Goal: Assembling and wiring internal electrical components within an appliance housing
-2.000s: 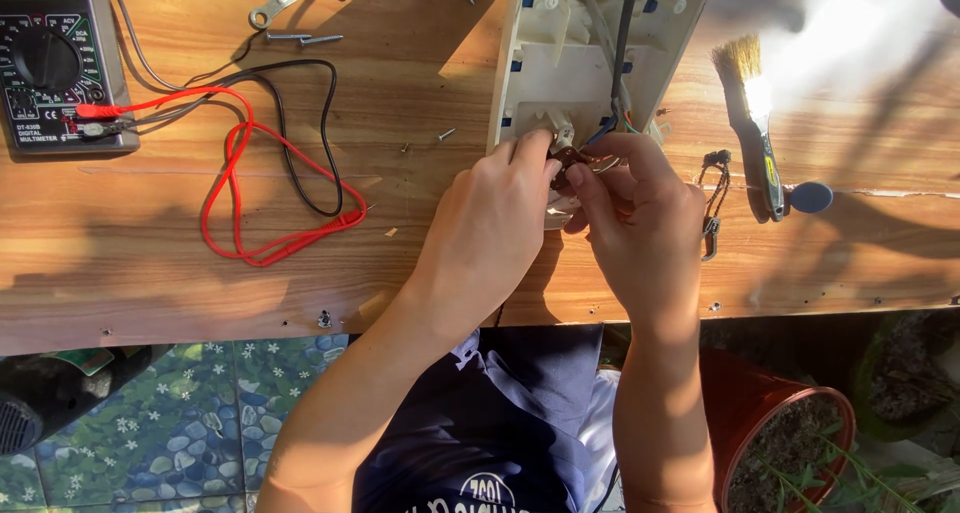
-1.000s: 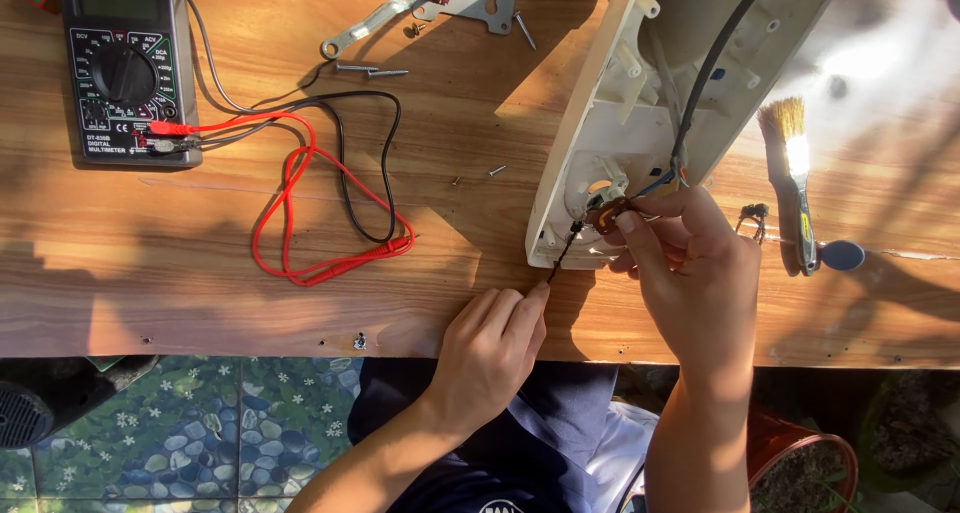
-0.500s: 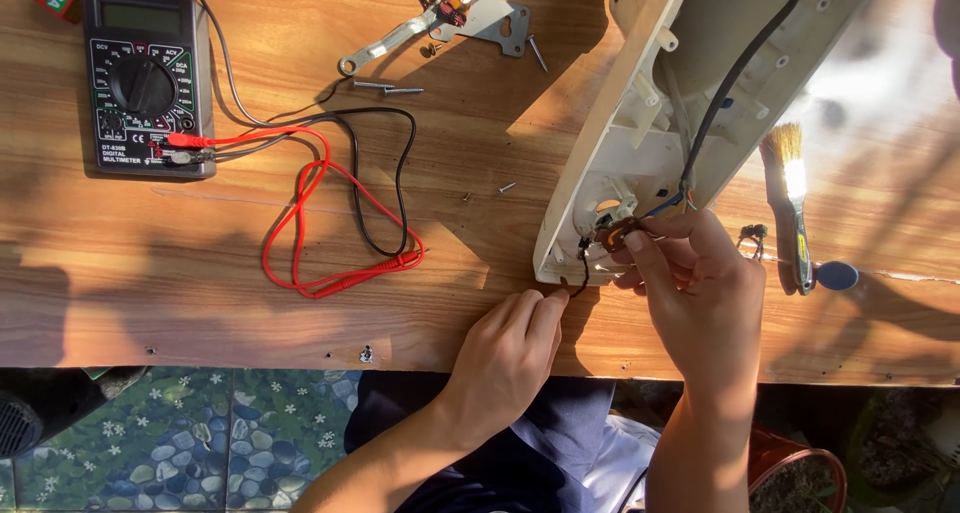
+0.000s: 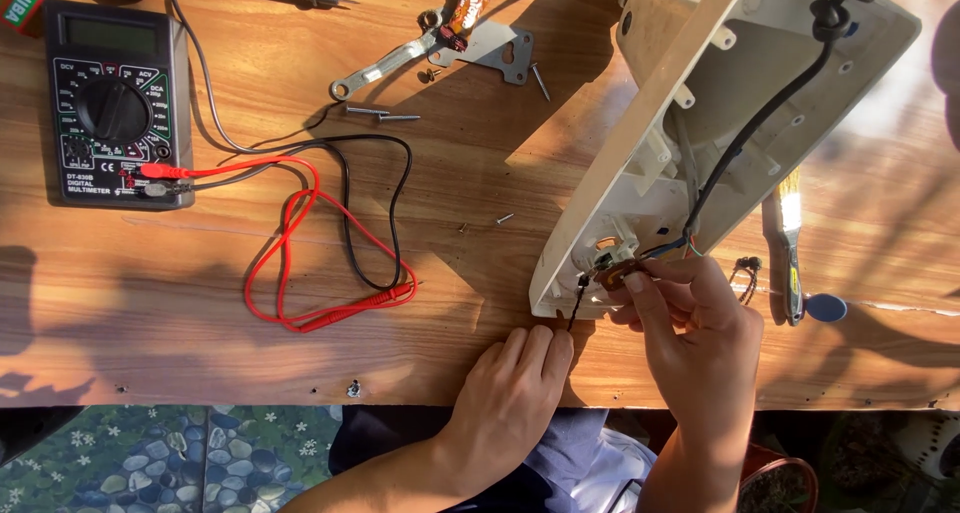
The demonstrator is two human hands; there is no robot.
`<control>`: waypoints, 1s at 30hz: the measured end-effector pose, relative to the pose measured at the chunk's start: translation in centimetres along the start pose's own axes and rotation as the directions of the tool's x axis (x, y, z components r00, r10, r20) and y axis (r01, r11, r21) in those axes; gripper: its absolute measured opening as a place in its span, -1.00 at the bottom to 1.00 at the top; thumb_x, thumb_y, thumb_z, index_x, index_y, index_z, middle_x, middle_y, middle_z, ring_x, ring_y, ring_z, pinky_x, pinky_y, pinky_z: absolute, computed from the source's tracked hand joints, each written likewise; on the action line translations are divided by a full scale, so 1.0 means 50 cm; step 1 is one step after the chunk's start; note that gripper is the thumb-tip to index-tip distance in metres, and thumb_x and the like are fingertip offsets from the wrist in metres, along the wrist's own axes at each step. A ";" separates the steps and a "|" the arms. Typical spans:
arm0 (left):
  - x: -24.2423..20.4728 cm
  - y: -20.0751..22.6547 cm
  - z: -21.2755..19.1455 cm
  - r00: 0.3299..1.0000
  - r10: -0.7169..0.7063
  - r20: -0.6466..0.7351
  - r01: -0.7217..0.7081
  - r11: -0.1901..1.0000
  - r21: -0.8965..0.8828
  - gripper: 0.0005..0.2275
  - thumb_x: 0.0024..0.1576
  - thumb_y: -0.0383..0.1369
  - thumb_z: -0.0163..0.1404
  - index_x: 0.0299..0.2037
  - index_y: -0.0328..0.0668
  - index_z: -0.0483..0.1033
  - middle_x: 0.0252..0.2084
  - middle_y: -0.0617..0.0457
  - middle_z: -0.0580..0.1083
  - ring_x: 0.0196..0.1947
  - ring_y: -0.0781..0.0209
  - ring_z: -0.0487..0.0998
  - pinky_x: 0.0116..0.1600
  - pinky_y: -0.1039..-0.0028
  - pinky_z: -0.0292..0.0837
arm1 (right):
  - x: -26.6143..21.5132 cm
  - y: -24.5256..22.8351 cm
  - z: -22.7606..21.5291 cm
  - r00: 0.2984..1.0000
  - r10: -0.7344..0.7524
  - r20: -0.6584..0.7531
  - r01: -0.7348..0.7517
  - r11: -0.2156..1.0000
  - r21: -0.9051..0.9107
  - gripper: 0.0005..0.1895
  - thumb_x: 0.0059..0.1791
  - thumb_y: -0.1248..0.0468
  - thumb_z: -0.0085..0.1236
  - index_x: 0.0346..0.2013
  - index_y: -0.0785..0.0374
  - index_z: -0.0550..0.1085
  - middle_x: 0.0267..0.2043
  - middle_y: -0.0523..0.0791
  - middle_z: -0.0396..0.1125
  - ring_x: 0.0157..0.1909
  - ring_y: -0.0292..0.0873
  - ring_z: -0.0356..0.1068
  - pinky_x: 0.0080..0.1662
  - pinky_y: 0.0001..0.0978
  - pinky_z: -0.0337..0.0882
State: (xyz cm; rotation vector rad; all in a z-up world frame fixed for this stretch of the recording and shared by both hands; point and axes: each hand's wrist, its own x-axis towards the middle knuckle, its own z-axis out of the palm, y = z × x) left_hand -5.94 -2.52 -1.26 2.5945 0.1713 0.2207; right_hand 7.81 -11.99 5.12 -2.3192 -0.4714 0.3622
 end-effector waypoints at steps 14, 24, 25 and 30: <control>0.061 -0.054 -0.043 0.987 0.032 -0.160 -0.056 0.987 -0.153 -0.86 0.27 -0.33 -0.10 -0.19 -0.10 0.54 -0.41 0.10 0.37 -0.51 0.20 0.32 -0.46 0.44 0.24 | -0.003 0.006 0.009 0.993 0.095 -0.064 -0.099 0.993 -0.068 -0.95 0.02 0.47 0.12 -0.31 0.43 0.43 -0.39 0.03 0.53 -0.37 -0.15 0.65 -0.24 -0.45 0.72; 0.127 -0.043 -0.018 0.865 -0.211 -0.456 0.294 0.948 0.120 -0.81 0.26 -0.02 0.23 -0.29 0.30 0.52 0.15 0.24 0.45 0.18 0.11 0.35 0.20 0.02 0.22 | -0.012 0.018 0.007 0.992 0.084 -0.098 -0.094 0.990 -0.108 -0.90 -0.05 0.47 0.20 -0.33 0.47 0.44 -0.41 0.03 0.51 -0.36 -0.10 0.65 -0.21 -0.40 0.72; 0.132 -0.043 -0.018 0.861 -0.227 -0.455 0.314 0.941 0.125 -0.81 0.26 -0.02 0.23 -0.29 0.30 0.52 0.15 0.24 0.45 0.18 0.11 0.35 0.20 0.02 0.22 | -0.009 0.012 0.009 0.994 0.080 -0.076 -0.088 0.990 -0.106 -0.90 -0.05 0.47 0.20 -0.33 0.47 0.44 -0.41 0.03 0.51 -0.36 -0.10 0.65 -0.21 -0.40 0.72; 0.146 -0.042 -0.022 0.896 -0.194 -0.400 0.235 0.971 0.055 -0.78 0.34 -0.32 -0.07 -0.41 0.15 0.35 0.16 0.16 0.56 0.18 0.12 0.48 0.33 0.04 0.00 | -0.002 0.006 0.012 0.990 0.092 -0.104 -0.106 0.985 -0.136 -0.90 -0.02 0.46 0.19 -0.38 0.41 0.43 -0.40 0.01 0.52 -0.40 -0.13 0.63 -0.27 -0.47 0.67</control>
